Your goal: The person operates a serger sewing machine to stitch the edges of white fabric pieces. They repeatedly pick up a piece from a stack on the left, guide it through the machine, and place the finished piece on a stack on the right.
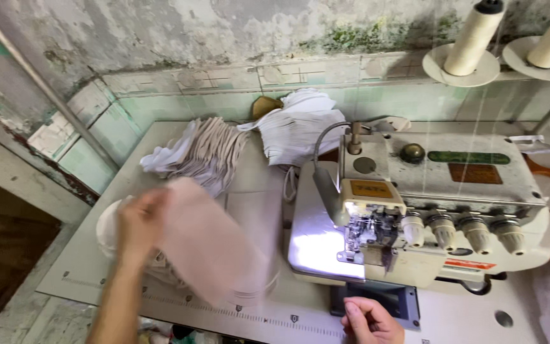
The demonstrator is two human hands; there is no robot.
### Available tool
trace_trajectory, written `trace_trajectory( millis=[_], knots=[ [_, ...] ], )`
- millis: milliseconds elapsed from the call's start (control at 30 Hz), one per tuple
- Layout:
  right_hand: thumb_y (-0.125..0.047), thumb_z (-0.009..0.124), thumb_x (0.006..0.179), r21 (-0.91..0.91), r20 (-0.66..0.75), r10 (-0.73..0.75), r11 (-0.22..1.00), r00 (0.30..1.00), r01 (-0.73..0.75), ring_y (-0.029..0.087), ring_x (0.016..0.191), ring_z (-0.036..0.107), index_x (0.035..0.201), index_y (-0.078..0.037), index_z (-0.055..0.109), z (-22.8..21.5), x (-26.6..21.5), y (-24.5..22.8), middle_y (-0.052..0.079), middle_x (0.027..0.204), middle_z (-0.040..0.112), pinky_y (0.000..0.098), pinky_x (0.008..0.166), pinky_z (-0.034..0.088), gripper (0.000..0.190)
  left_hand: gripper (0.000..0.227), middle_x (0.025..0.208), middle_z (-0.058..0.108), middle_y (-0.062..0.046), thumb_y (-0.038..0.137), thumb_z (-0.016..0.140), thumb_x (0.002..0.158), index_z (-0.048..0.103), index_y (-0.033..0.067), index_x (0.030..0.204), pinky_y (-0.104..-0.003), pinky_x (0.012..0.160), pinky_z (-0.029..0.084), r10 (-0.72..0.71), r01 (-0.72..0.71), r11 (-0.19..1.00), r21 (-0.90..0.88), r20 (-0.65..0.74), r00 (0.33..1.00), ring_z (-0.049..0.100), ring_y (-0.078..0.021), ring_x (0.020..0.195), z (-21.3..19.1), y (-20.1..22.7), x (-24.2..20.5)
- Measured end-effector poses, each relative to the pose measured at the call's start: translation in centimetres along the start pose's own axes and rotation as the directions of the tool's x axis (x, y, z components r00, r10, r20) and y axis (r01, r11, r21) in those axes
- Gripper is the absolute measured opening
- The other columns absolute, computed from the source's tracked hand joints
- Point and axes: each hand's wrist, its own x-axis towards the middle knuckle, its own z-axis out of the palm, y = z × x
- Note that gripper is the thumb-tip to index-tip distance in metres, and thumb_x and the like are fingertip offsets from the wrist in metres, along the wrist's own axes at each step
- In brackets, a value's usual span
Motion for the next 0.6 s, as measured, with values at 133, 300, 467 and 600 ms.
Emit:
trace_trajectory(
  millis=[133, 300, 467, 600],
  knots=[
    [-0.015, 0.078, 0.086, -0.016, -0.031, 0.104, 0.994, 0.994, -0.105, 0.017, 0.051, 0.066, 0.095, -0.004, 0.089, 0.3, -0.3, -0.9, 0.015, 0.059, 0.08, 0.0267, 0.056, 0.058, 0.017, 0.017, 0.098, 0.075, -0.012, 0.02, 0.066, 0.109, 0.075, 0.0071, 0.115, -0.034, 0.053, 0.062, -0.53, 0.529, 0.848, -0.041, -0.074, 0.845, 0.073, -0.0253, 0.081, -5.5, -3.1, 2.9],
    [-0.009, 0.078, 0.083, 0.001, -0.071, -0.054, 0.999, 0.996, 0.055, 0.017, 0.042, 0.062, 0.09, -0.005, 0.087, -1.0, -0.3, -0.4, 0.015, 0.054, 0.079, 0.0257, 0.045, 0.051, 0.012, 0.041, 0.141, 0.06, -0.024, 0.05, 0.057, 0.1, 0.069, 0.0366, 0.137, -0.07, 0.1, 0.037, -0.446, 0.459, 0.688, 0.562, -0.171, 0.878, 0.046, -0.0486, 0.133, -6.1, -12.8, 1.6],
    [-0.013, 0.069, 0.102, -0.535, -0.243, -0.289, 0.836, 0.926, 0.121, 0.012, 0.074, 0.07, 0.11, -0.016, 0.082, -14.4, 4.1, -0.7, 0.002, 0.092, 0.08, 0.026, 0.069, 0.051, 0.015, 0.067, 0.147, 0.054, -0.022, 0.045, 0.056, 0.1, 0.047, 0.0121, 0.158, -0.046, 0.111, 0.034, -0.581, 0.579, 0.805, 0.134, -0.027, 0.814, 0.049, -0.0381, 0.135, -5.6, -16.0, 1.2],
    [0.003, 0.079, 0.116, -0.768, -0.215, -0.769, 0.514, 0.602, 0.382, 0.025, 0.097, 0.058, 0.142, 0.001, 0.079, -27.8, 8.8, 1.9, 0.02, 0.122, 0.061, 0.0377, 0.084, 0.051, 0.026, 0.079, 0.162, 0.041, -0.008, 0.055, 0.049, 0.093, 0.035, 0.0231, 0.164, -0.041, 0.116, 0.029, -0.687, 0.636, 0.724, 0.266, 0.19, 0.702, 0.041, -0.0309, 0.145, -5.0, -10.0, 1.6]
  ],
)
